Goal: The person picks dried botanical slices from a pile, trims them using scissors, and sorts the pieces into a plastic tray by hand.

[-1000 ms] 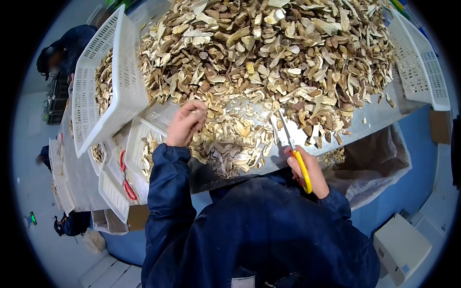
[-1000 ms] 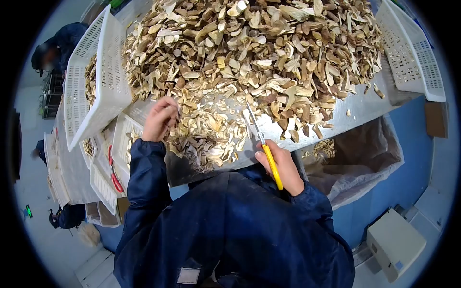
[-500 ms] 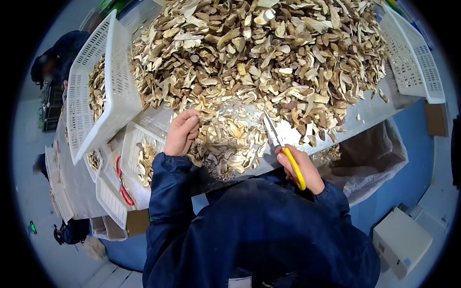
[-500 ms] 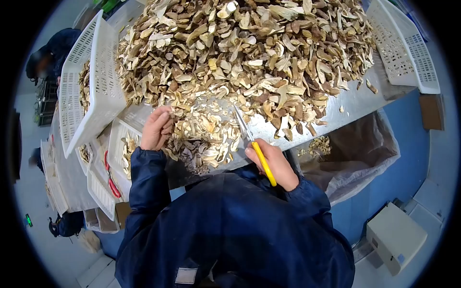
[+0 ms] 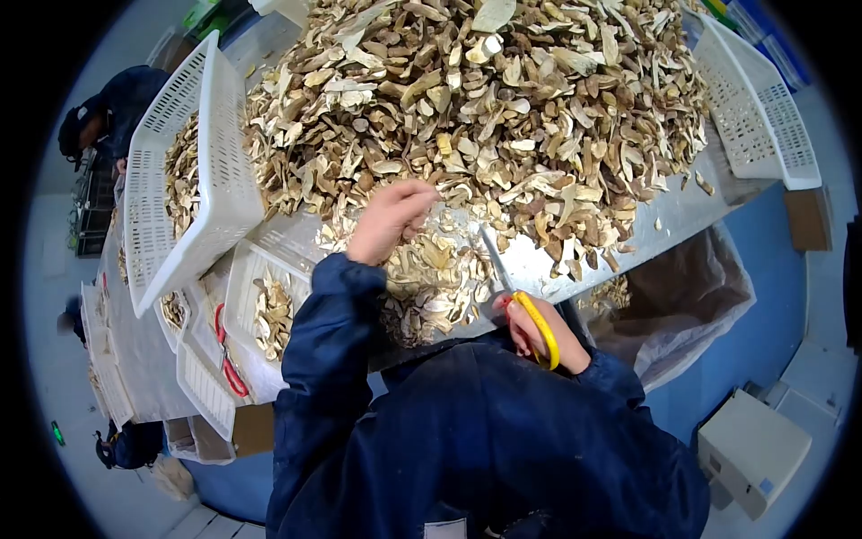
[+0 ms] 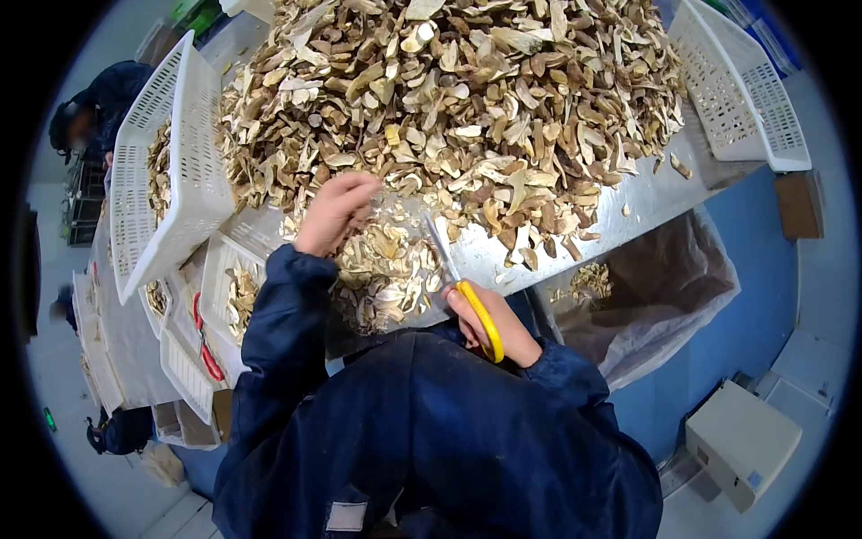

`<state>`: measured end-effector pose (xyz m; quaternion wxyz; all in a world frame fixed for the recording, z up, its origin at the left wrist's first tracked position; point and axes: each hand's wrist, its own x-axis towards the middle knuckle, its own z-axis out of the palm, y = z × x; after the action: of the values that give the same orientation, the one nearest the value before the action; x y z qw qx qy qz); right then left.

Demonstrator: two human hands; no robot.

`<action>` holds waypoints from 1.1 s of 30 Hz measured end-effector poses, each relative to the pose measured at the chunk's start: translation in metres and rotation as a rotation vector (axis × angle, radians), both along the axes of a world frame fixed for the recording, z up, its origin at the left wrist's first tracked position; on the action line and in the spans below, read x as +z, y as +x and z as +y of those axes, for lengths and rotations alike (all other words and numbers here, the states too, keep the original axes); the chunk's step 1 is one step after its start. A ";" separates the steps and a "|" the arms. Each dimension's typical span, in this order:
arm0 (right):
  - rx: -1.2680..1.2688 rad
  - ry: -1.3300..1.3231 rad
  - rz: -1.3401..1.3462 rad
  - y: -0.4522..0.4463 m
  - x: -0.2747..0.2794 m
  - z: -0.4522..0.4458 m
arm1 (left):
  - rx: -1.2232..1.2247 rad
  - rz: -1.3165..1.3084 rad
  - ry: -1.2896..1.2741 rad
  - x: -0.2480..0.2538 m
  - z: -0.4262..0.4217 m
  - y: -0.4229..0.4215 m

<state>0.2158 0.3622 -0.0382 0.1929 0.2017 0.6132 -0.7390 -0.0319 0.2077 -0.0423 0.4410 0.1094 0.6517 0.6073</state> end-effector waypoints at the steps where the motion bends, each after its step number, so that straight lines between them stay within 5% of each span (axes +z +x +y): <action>1: -0.037 0.010 -0.002 0.001 0.001 0.001 | -0.039 0.295 -0.104 0.000 0.015 0.006; 3: -0.123 -0.012 0.010 0.006 -0.002 0.002 | -0.127 1.031 -0.160 -0.009 0.033 0.008; 6: -0.125 0.005 0.030 0.010 0.001 0.004 | -0.251 1.297 -0.369 -0.021 0.040 0.011; 11: -0.160 -0.044 0.012 0.014 -0.007 0.003 | -0.344 1.220 -0.551 -0.020 0.039 0.022; 14: -0.157 -0.027 0.011 0.010 -0.003 0.003 | -0.211 1.296 -0.269 -0.027 0.026 0.019; 15: -0.158 -0.018 0.010 0.010 -0.001 0.003 | -0.142 1.115 -0.212 -0.024 0.023 0.021; 18: -0.163 -0.016 -0.002 0.011 -0.003 0.005 | 0.041 -0.005 -0.073 -0.011 0.002 0.013; 22: -0.162 0.016 0.014 0.007 -0.006 0.006 | 0.252 -0.745 0.600 -0.022 -0.032 0.024; 27: -0.156 0.024 0.031 0.006 -0.008 0.006 | 0.180 -0.760 0.820 -0.023 -0.040 0.040; 31: -0.147 0.039 0.046 0.006 -0.005 0.006 | 0.236 -0.537 0.664 -0.015 -0.041 0.045; 33: -0.146 0.039 0.040 0.006 -0.005 0.006 | 0.264 -0.699 0.803 -0.010 -0.039 0.045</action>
<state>0.2219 0.3684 -0.0433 0.1222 0.2347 0.6149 -0.7429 0.0133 0.1688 -0.0520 0.4748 -0.0220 0.1916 0.8587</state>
